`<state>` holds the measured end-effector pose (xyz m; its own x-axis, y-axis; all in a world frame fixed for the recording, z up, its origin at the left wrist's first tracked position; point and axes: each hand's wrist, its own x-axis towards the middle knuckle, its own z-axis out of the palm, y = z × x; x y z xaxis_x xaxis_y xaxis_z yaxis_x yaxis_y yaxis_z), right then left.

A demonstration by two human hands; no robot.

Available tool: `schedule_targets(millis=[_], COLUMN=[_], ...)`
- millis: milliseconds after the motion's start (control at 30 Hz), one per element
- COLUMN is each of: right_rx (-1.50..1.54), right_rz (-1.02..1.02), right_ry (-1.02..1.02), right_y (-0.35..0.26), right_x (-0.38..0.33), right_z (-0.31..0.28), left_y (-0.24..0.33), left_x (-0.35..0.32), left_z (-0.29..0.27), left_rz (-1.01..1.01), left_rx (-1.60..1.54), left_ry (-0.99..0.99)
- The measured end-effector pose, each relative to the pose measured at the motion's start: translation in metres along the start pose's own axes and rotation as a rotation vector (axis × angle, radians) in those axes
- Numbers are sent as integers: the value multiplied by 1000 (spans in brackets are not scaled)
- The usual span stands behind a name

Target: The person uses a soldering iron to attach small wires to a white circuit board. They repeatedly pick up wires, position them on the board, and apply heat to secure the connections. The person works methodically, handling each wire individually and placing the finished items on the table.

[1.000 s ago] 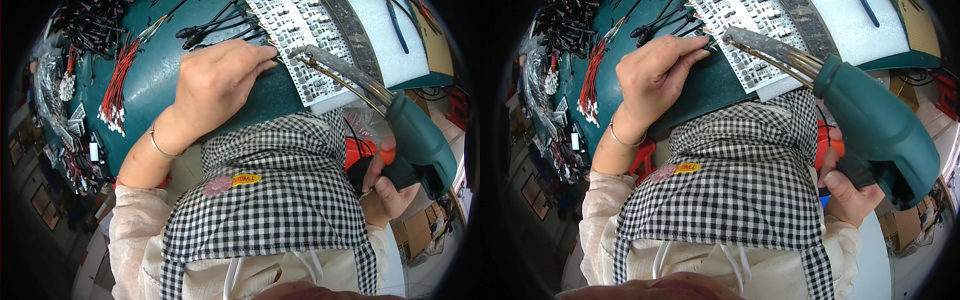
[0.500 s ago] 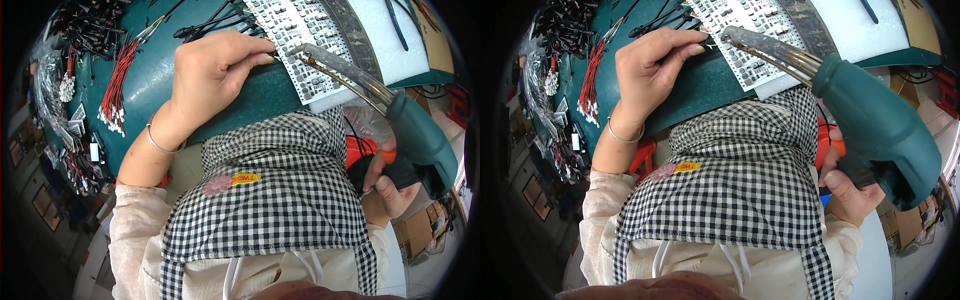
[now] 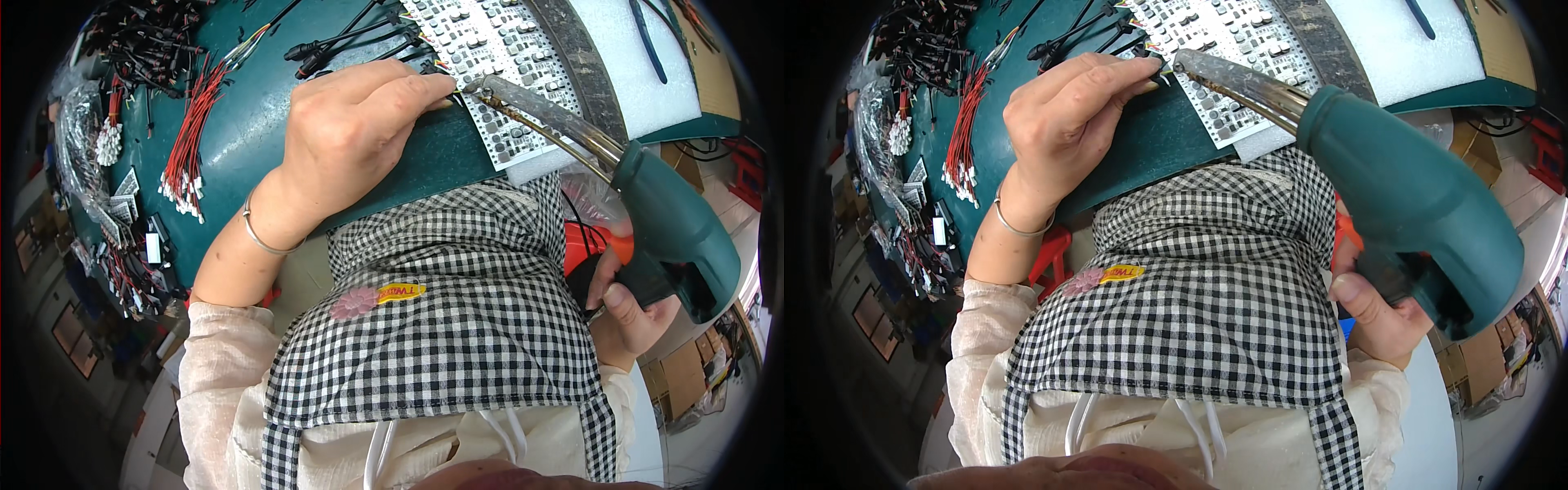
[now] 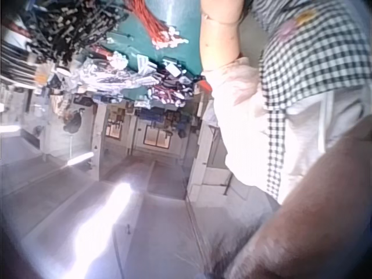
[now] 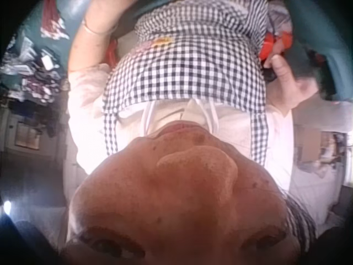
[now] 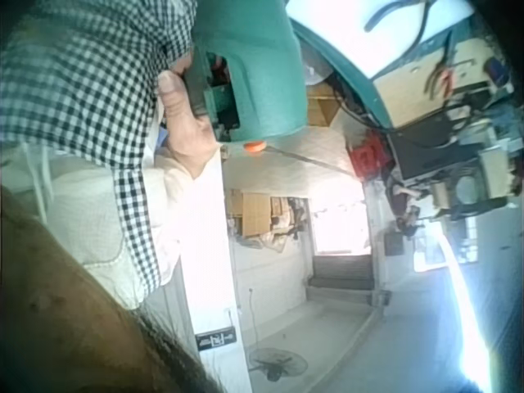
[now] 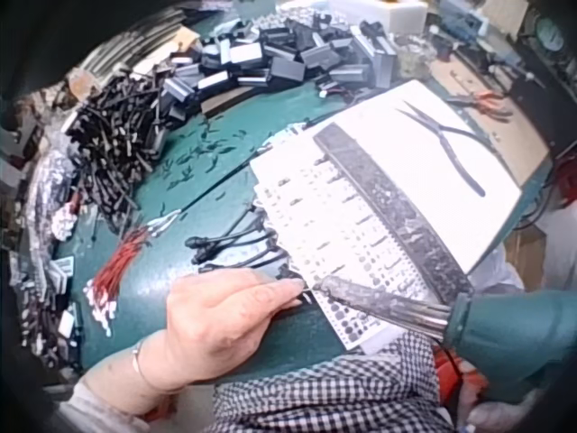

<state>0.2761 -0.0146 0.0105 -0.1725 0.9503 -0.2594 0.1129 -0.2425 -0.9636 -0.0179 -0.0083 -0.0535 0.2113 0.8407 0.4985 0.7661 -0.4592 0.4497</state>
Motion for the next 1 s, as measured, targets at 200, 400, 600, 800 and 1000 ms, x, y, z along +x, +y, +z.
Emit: schedule_targets(millis=[200, 400, 600, 800, 1000], right_rx=[-68, -6, 118, 194, 44], right_rz=[67, 62, -57, -18, -3], right_ry=[-18, -9, -96, -21, -22], right_y=[-1, -6, -8, -9, -6], right_x=[-3, 1, 17, 16, 11], right_z=[-5, 3, -4, -12, 3], left_y=[0, 1, 0, -1, 1], left_x=[0, -1, -2, -1, -2], left_z=[-1, -2, 0, 1, 0], left_rz=[6, 23, 37, 53, 35], left_rx=[34, 70, 66, 62, 76], left_ry=[-8, 3, 18, 26, 16])
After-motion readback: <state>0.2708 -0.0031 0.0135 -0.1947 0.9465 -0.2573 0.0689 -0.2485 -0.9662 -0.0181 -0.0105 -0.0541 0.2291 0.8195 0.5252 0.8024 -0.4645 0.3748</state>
